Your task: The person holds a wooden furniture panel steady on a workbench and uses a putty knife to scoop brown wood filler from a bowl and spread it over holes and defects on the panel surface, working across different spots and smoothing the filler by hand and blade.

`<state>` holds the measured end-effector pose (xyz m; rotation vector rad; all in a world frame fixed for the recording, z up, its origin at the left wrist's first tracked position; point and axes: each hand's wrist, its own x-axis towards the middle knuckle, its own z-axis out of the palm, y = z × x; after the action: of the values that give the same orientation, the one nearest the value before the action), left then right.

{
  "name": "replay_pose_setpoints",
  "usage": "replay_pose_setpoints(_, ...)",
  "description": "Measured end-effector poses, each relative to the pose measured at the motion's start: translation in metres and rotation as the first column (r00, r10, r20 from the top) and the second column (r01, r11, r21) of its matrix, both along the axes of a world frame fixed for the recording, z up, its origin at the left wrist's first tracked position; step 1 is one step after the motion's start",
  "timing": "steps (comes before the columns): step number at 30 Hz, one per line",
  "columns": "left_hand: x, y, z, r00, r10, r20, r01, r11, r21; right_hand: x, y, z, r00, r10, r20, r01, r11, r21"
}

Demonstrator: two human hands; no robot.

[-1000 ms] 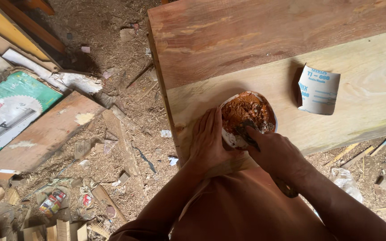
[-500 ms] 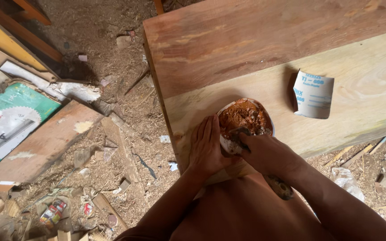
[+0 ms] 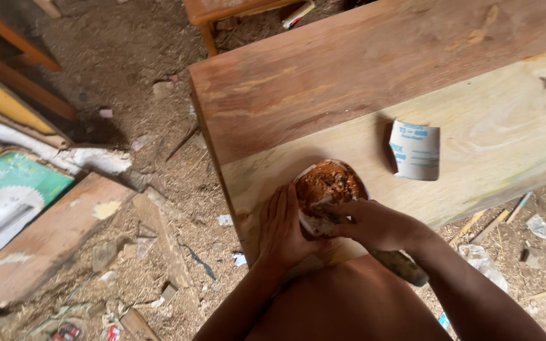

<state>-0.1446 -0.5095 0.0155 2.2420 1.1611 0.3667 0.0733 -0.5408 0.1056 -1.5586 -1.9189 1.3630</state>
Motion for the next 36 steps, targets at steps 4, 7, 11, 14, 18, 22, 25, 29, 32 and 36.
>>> replay_pose_setpoints(4, -0.002, 0.001, -0.006, 0.999, -0.027, 0.02, 0.028, 0.999, -0.033, 0.037, -0.027, 0.01, 0.79, -0.532, -0.305, 0.237, 0.723, -0.649)
replay_pose_setpoints(7, -0.006, 0.0, -0.012, 0.986, -0.045, 0.162, 0.041, 0.999, 0.028, 0.042, -0.047, 0.007, 0.467, -0.815, -0.343, 0.399, 0.54, -0.741)
replay_pose_setpoints(11, -0.011, -0.002, -0.013, 0.95, -0.065, 0.304, 0.015, 0.987, 0.163, 0.05, -0.067, -0.009, 0.236, -0.753, -0.615, 0.321, 0.658, -0.682)
replay_pose_setpoints(14, -0.009, -0.001, -0.002, 0.936, -0.05, 0.348, 0.002, 0.99, 0.139, 0.062, -0.081, -0.027, 0.023, -0.702, -0.712, 0.275, 0.689, -0.67)
replay_pose_setpoints(18, 0.016, 0.011, 0.025, 0.93, -0.1, 0.353, 0.036, 0.982, 0.183, 0.085, -0.104, -0.05, -0.299, -0.563, -0.77, 0.243, 0.736, -0.632)
replay_pose_setpoints(22, 0.079, 0.034, 0.049, 0.965, -0.246, 0.094, 0.209, 0.932, 0.297, 0.118, -0.123, -0.06, -0.446, -0.402, -0.799, 0.272, 0.79, -0.549)
replay_pose_setpoints(25, 0.147, 0.051, 0.055, 0.961, -0.255, -0.104, 0.272, 0.936, 0.224, 0.143, -0.127, -0.063, -0.492, -0.341, -0.801, 0.292, 0.802, -0.52)
replay_pose_setpoints(29, 0.229, 0.072, 0.046, 0.951, -0.171, -0.257, 0.209, 0.969, 0.13, 0.182, -0.126, -0.07, -0.517, -0.288, -0.806, 0.276, 0.835, -0.475)
replay_pose_setpoints(32, 0.271, 0.072, 0.03, 0.942, -0.17, -0.288, 0.204, 0.975, 0.091, 0.225, -0.128, -0.079, -0.528, -0.29, -0.798, 0.263, 0.838, -0.479)
replay_pose_setpoints(36, 0.308, 0.044, 0.012, 0.919, -0.194, -0.344, 0.227, 0.972, 0.057, 0.292, -0.14, -0.089, -0.526, -0.274, -0.805, 0.25, 0.855, -0.454)
